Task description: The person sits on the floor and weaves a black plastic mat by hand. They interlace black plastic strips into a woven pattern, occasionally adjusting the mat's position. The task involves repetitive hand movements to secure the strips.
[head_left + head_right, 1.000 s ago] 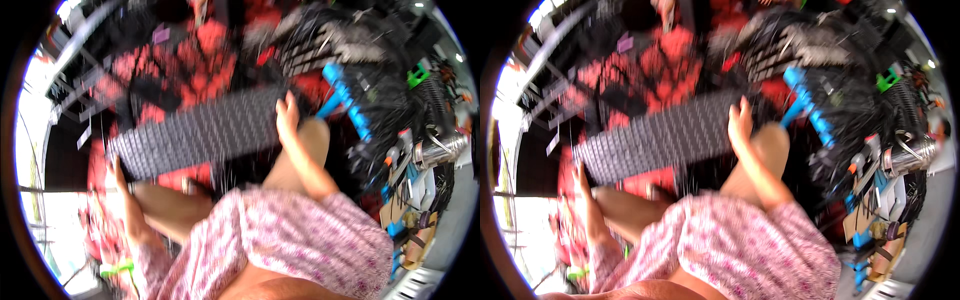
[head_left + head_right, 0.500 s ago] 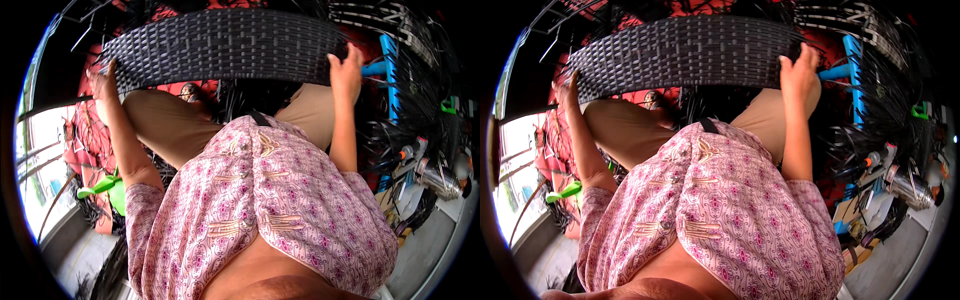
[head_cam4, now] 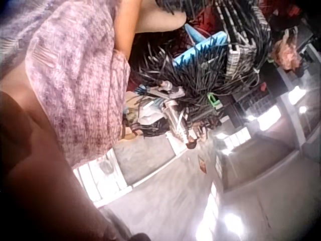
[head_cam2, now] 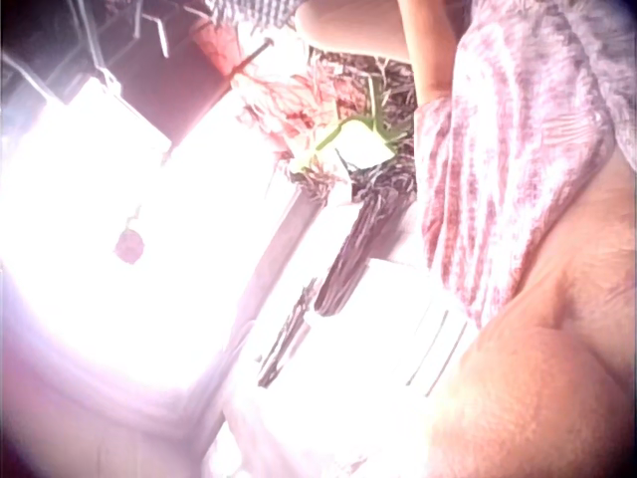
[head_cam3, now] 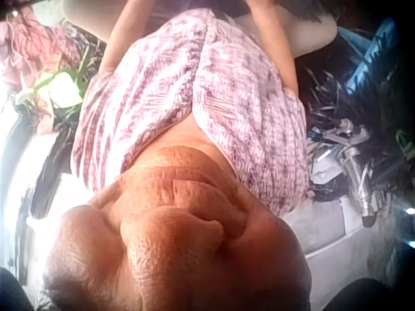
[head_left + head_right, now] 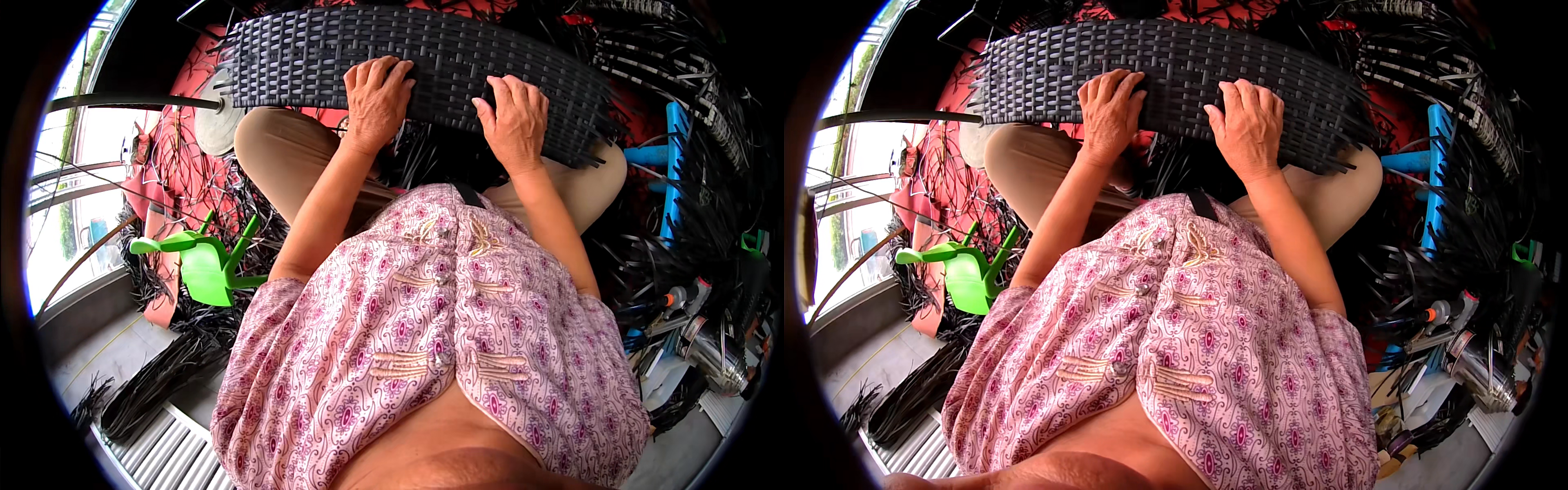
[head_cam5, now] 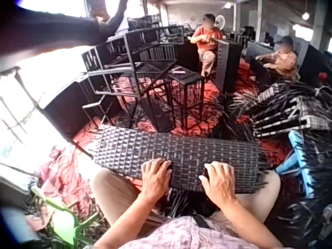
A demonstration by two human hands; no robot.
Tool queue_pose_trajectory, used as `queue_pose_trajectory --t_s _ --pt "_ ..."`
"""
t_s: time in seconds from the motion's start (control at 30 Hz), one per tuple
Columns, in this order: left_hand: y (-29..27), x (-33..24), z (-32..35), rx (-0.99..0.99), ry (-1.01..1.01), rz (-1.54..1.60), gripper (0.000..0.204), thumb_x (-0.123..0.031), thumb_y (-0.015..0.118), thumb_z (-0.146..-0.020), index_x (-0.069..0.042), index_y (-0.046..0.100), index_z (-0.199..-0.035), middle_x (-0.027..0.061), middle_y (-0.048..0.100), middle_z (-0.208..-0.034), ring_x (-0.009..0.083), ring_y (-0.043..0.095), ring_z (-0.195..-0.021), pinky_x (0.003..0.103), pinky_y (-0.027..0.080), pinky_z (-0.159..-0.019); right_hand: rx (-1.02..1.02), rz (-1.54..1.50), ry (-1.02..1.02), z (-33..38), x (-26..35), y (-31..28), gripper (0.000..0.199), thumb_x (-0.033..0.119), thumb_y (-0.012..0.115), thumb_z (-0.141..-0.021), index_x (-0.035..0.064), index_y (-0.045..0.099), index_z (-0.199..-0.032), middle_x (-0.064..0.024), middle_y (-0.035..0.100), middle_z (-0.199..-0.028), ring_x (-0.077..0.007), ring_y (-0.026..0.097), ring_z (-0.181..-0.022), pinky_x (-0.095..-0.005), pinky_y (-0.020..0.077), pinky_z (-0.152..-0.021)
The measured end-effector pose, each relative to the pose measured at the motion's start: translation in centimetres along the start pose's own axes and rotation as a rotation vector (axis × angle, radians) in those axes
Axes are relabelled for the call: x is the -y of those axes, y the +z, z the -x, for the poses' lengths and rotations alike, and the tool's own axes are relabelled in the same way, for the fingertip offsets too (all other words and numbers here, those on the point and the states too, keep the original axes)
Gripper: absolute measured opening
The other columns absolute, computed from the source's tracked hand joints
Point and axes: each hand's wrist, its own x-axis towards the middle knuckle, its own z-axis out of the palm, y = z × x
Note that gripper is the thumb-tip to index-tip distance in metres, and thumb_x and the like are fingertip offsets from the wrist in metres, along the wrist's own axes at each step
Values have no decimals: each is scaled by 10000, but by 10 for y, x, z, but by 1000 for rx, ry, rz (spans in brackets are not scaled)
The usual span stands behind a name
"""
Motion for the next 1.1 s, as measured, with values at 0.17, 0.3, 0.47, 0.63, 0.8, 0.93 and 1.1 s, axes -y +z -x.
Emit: queue_pose_trajectory --t_s 0.17,0.3,0.47,0.63,0.8,0.93,1.1 --pt "6 6 -6 -21 22 -33 334 -266 732 -823 -124 662 -1117 52 599 -1150 267 545 -1074 430 372 -964 7 2 22 -5 1 6 314 340 739 -830 121 633 -1029 -22 598 -987 -253 550 -945 -410 425 -836" --pt "14 8 -4 -60 16 8 287 -282 755 -803 -132 657 -1027 32 606 -1058 255 545 -1013 422 382 -931 -25 38 23 2 1 5 319 373 746 -823 164 645 -1041 -9 594 -1001 -252 541 -963 -431 420 -857" --pt "11 4 -6 -53 -9 -3 293 -245 762 -797 -130 678 -1054 49 625 -1076 277 547 -1032 426 385 -926 -67 50 33 3 9 10 401 384 752 -802 176 641 -1126 -14 568 -1061 -252 530 -1017 -450 393 -891" --pt "9 0 -7 -12 5 -68 375 -275 740 -819 -183 669 -1176 22 599 -1138 249 532 -1088 429 366 -974 -31 -12 68 9 7 7 485 403 747 -786 163 620 -1188 -31 534 -1113 -247 502 -1061 -450 376 -943" --pt "17 4 2 26 4 -82 392 -293 686 -888 -132 636 -1242 74 592 -1229 282 506 -1191 448 325 -1056 -46 -75 59 19 -3 5 542 394 736 -807 112 583 -1243 -56 530 -1165 -255 489 -1106 -470 348 -1015" --pt "14 4 5 34 -8 -59 360 -297 652 -925 -85 631 -1215 106 608 -1225 306 512 -1183 452 322 -1057 -69 -102 35 19 -9 4 495 376 744 -804 98 587 -1182 -53 543 -1137 -243 511 -1074 -444 365 -982" --pt "18 4 3 7 17 -52 346 -311 638 -937 -80 624 -1195 101 619 -1220 297 531 -1158 438 329 -1040 -14 -146 18 15 -24 -1 403 366 745 -821 122 609 -1111 -40 563 -1067 -233 530 -1012 -394 419 -909"
